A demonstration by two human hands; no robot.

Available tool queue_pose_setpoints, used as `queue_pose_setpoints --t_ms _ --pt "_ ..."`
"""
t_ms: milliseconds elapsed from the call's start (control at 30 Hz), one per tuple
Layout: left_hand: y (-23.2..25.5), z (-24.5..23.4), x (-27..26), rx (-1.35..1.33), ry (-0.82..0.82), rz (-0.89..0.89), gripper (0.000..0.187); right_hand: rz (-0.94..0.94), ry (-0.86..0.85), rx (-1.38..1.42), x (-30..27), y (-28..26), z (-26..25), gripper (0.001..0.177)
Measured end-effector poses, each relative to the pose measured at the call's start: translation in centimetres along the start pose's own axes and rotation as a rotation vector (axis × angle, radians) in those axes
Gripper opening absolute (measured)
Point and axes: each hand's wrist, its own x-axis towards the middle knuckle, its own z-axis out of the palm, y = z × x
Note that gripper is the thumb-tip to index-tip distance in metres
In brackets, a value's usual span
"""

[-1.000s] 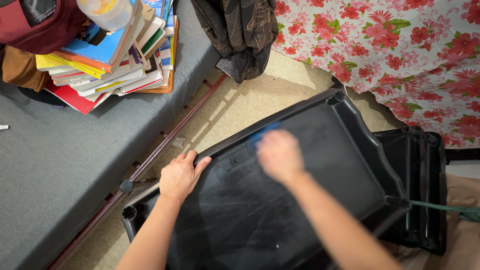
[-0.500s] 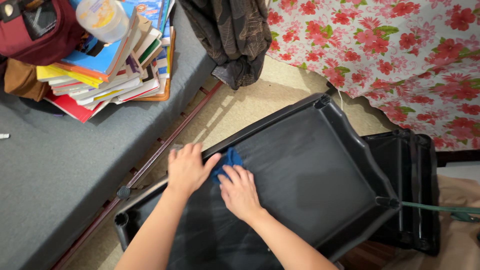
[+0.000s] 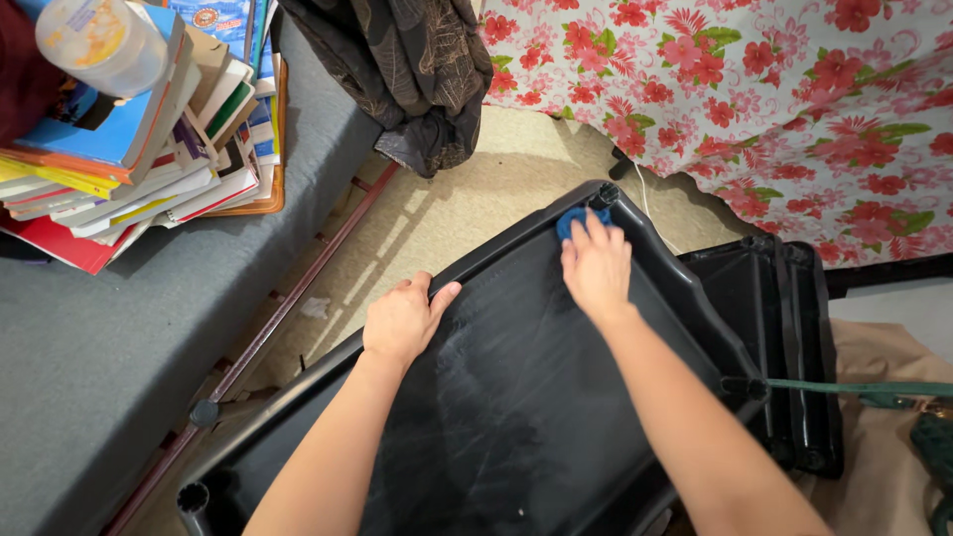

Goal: The person wipes a black plastic tray with a blue cloth, then inserts black plastic legs into the tray's corner sockets to assemble a small table or stand. The person handles the tray and legs by hand, completing the assembly of one unit.

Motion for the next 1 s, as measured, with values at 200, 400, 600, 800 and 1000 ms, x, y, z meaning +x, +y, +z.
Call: queue_pose_setpoints --t_ms 200,400,600,800,1000 --pt "-0.2 -0.2 -0.7 0.024 -0.001 -0.002 0.059 0.059 0.013 0.141 1.8 1.0 1.7 0.023" --pt "0.2 -0.2 -1.2 0.04 -0.017 -0.027 0.058 -0.069 0.06 0.308 -2.6 -9.0 -0.7 0.01" --pt "0.4 -0.6 -1.6 0.042 -0.039 -0.044 0.059 -0.096 -0.013 0.232 -3.3 -8.2 -1.0 0.015" --pt "0.6 -0.1 -1.5 0.057 -0.038 -0.034 0.059 0.24 0.02 0.017 0.5 -0.5 1.6 0.024" --pt "-0.4 -0.1 -2.0 0.054 -0.001 -0.058 0.058 0.256 0.04 0.017 0.2 -5.4 0.4 0.021"
